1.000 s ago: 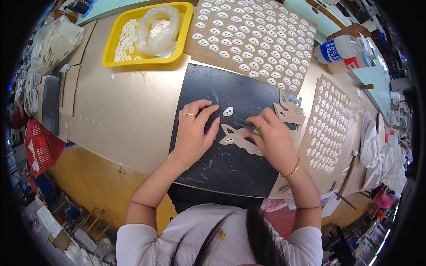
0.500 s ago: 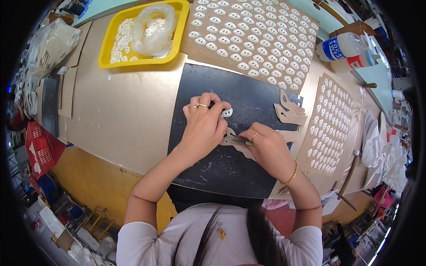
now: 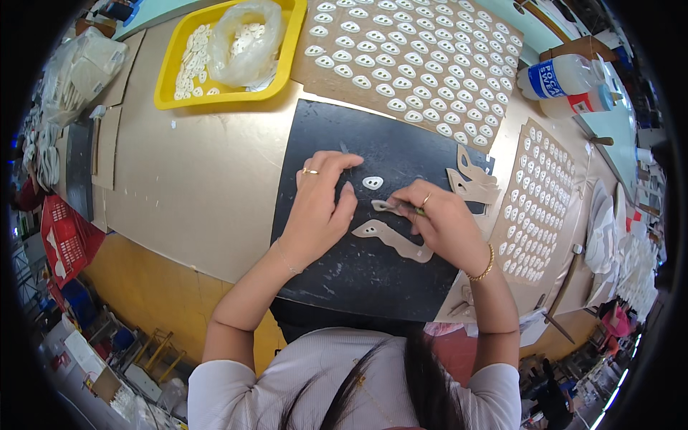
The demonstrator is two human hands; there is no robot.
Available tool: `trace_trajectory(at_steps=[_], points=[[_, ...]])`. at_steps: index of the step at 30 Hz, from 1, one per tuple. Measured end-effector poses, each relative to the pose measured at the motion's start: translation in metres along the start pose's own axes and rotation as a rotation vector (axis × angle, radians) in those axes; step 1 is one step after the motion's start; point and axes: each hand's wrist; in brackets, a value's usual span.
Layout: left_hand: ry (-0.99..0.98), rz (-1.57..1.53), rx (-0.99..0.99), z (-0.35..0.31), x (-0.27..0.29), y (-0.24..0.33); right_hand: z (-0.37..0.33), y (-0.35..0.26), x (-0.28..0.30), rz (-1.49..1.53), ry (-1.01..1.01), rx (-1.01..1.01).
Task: The person repeatedly picks small white fabric pieces from a sheet, places them on a black cutting mat, and trims their edges with a small blade. Trimmed pieces are set aside on the mat while the person continues the cycle of picking, placing, and trimming.
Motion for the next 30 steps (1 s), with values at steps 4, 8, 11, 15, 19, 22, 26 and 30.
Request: trace_trajectory(at_steps=[4, 8, 11, 15, 19, 22, 26, 30], points=[[0.047, -0.023, -0.039, -0.016, 0.005, -0.005, 0.023, 0.008, 0.015, -0.026, -0.041, 0.019], [0.048, 0.084, -0.144, -0.028, 0.001, -0.011, 0.049, 0.01, 0.024, 0.059, -0.17, -0.056], [0.025, 0.142, -0.187, -0.029, 0.0, -0.013, 0.067, 0.008, 0.03, 0.048, -0.265, -0.079], [0.015, 0.201, -0.214, -0.03, -0.002, -0.014, 0.079, 0.008, 0.028, -0.023, -0.316, -0.009], [0.001, 0.251, -0.236, -0.029, -0.003, -0.012, 0.084, 0.004, 0.027, -0.152, -0.324, -0.026], [0.001, 0.36, -0.265, -0.028, -0.003, -0.01, 0.085, 0.003, 0.025, -0.167, -0.311, -0.039], [0.0, 0.4, -0.258, -0.028, -0.003, -0.009, 0.085, 0.004, 0.024, -0.155, -0.294, -0.013], [0.001, 0.404, -0.258, -0.028, -0.004, -0.01, 0.086, 0.001, 0.022, -0.169, -0.293, -0.047]])
Point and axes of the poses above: each hand's wrist, its own z-axis towards the middle knuckle, its own x-axis out of the back of the hand, y = z × x, and after that the axes turned 4 degrees about z, right-handed
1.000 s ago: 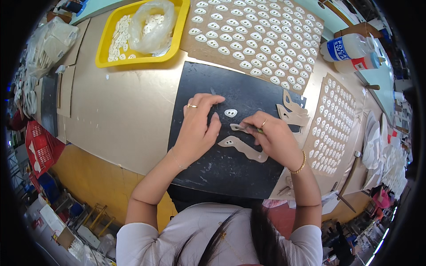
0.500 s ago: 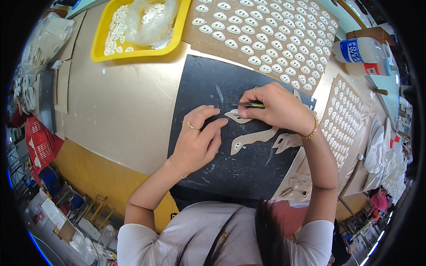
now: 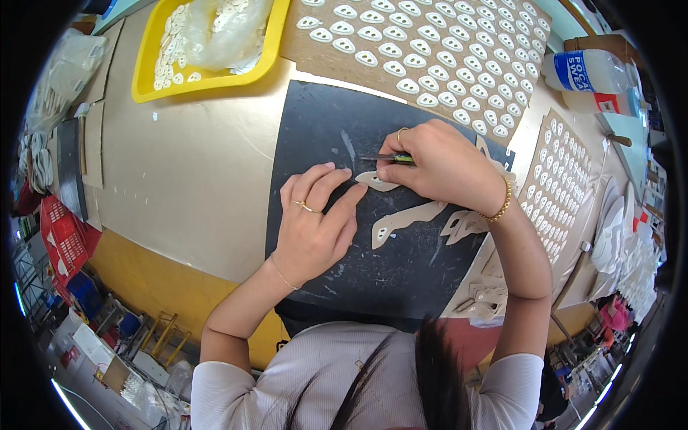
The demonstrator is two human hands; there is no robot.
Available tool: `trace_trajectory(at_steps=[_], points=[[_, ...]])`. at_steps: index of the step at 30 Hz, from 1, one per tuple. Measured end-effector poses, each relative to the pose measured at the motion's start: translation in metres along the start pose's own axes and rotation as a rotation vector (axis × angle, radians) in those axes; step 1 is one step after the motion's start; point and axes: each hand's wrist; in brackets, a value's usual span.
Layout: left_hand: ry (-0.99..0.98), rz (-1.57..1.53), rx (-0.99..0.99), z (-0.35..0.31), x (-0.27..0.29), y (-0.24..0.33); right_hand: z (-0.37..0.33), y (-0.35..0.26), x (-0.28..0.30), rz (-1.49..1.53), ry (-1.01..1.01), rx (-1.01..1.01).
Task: The person repeatedly picks small white fabric pieces from a sheet, places them on a black cutting mat, and trims their edges with a small blade. Trimmed pieces are set aside on the mat while the person continues the cycle of picking, placing, and trimming.
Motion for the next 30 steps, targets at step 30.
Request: trace_trajectory(at_steps=[30], points=[[-0.079, 0.096, -0.045, 0.007, 0.004, 0.001, -0.006, 0.008, -0.008, -0.025, 0.083, 0.054]])
Point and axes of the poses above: each hand's wrist, its own z-axis towards the middle knuckle, its own x-axis out of the back of the hand, y = z × x, and after that the axes turned 4 degrees about z, right-handed
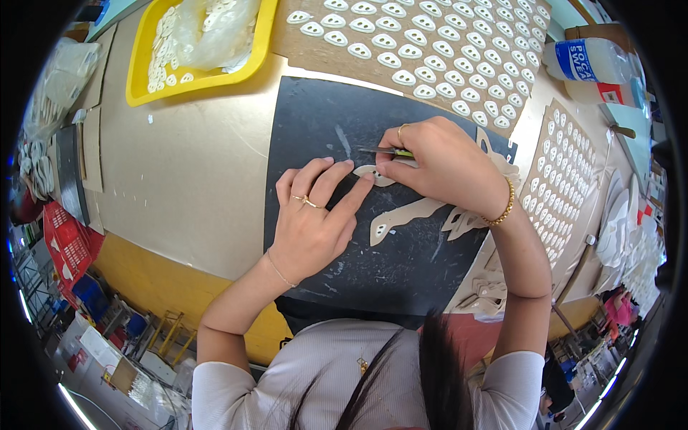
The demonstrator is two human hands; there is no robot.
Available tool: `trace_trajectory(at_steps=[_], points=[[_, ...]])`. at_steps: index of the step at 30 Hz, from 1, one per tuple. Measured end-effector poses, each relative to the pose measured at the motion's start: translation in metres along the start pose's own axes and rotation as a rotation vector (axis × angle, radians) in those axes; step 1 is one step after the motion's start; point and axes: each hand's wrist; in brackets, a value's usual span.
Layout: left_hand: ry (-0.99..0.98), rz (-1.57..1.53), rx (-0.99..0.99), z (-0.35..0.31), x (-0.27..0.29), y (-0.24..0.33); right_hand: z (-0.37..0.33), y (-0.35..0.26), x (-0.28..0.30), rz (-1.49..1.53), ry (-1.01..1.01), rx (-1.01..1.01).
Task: The person repeatedly picks small white fabric pieces from a sheet, places them on a black cutting mat, and trims their edges with a small blade. Trimmed pieces are set aside on the mat while the person continues the cycle of picking, placing, and trimming.
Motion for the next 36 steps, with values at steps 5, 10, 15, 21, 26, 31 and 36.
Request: trace_trajectory(at_steps=[5, 10, 15, 21, 26, 31, 36], points=[[-0.044, 0.021, -0.029, 0.009, 0.005, 0.001, -0.003, 0.005, -0.004, 0.013, 0.055, 0.053], [-0.036, 0.058, -0.015, 0.011, 0.003, 0.003, -0.002, 0.004, -0.005, 0.032, 0.045, 0.036], [-0.025, 0.061, -0.029, 0.009, 0.003, 0.003, -0.005, 0.001, -0.006, -0.009, 0.052, 0.016], [-0.019, 0.075, -0.054, 0.007, 0.001, -0.002, -0.005, 0.001, -0.007, -0.049, 0.083, 0.03], [0.016, 0.102, -0.174, 0.006, -0.004, -0.007, -0.005, 0.001, -0.009, -0.062, 0.089, 0.003], [0.0, 0.128, -0.262, 0.006, -0.003, -0.01, -0.004, 0.0, -0.008, -0.057, 0.095, 0.002], [0.007, 0.181, -0.292, 0.009, -0.001, -0.009, -0.006, -0.004, -0.006, -0.062, 0.082, -0.043]])
Point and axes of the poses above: each hand's wrist, its own z-axis towards the middle knuckle, its own x-axis out of the back of the hand, y = z × x, and after that the axes turned 4 degrees about z, right-handed
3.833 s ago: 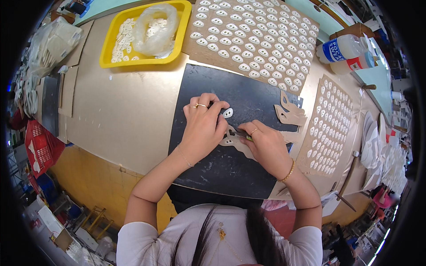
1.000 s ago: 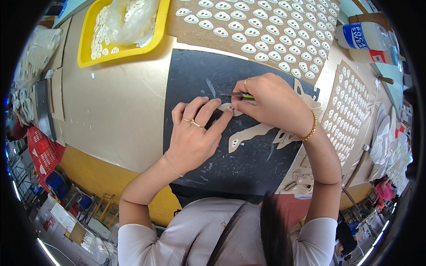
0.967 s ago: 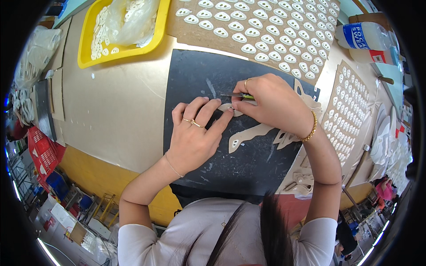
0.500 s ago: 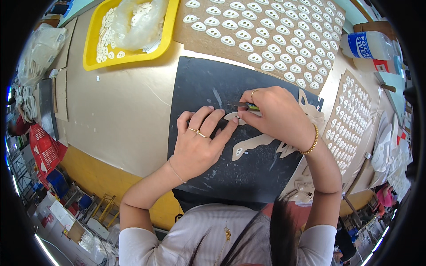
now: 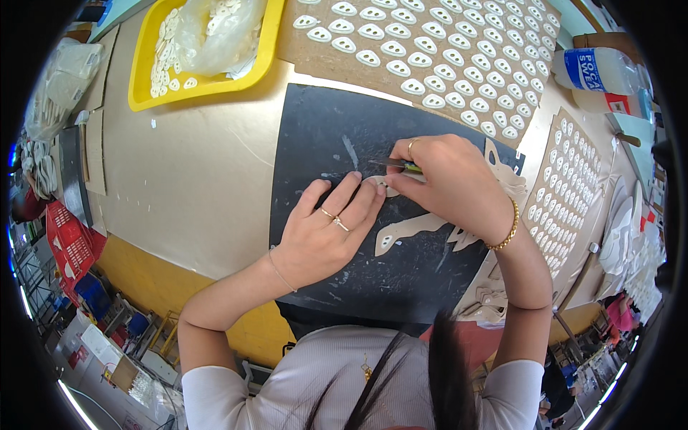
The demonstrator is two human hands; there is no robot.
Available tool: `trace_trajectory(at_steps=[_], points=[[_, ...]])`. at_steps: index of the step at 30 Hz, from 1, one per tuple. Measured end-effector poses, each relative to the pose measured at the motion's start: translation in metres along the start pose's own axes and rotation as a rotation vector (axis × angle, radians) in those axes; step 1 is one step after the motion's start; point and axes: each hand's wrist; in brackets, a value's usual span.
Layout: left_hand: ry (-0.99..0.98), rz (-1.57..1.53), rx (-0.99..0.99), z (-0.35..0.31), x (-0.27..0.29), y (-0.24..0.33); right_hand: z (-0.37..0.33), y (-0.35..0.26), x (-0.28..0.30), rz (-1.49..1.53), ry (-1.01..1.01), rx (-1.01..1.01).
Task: The person repeatedly picks small white fabric pieces from a sheet, places them on a black cutting mat, and trims their edges with a small blade. Trimmed pieces are set aside on the mat while the person continues the cycle of picking, placing, and trimming.
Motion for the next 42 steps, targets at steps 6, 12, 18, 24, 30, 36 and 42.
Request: trace_trajectory(at_steps=[6, 12, 18, 24, 30, 36, 42], points=[[-0.033, -0.006, 0.016, 0.002, 0.005, 0.002, -0.007, -0.002, 0.002, 0.051, 0.059, -0.036], [-0.039, 0.012, 0.002, -0.001, 0.004, 0.002, -0.007, -0.005, 0.005, 0.084, 0.042, -0.024], [0.004, 0.043, -0.031, 0.0, 0.001, 0.0, -0.008, -0.007, 0.004, 0.051, 0.036, -0.03], [-0.055, -0.006, 0.014, -0.003, 0.002, 0.004, -0.008, -0.008, 0.002, 0.035, 0.048, -0.011], [-0.058, 0.02, 0.024, -0.002, 0.003, 0.007, -0.012, -0.005, -0.003, 0.043, 0.085, -0.023], [-0.026, 0.099, 0.061, 0.004, 0.003, 0.017, -0.021, -0.013, -0.005, -0.194, 0.291, 0.02], [-0.001, 0.049, 0.067, -0.003, -0.003, 0.013, -0.06, -0.003, -0.023, -0.274, 0.375, 0.311]])
Point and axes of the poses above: each hand's wrist, its own z-axis towards the middle knuckle, its own x-axis out of the back of the hand, y = z × x, and after that the axes turned 4 degrees about z, right-handed
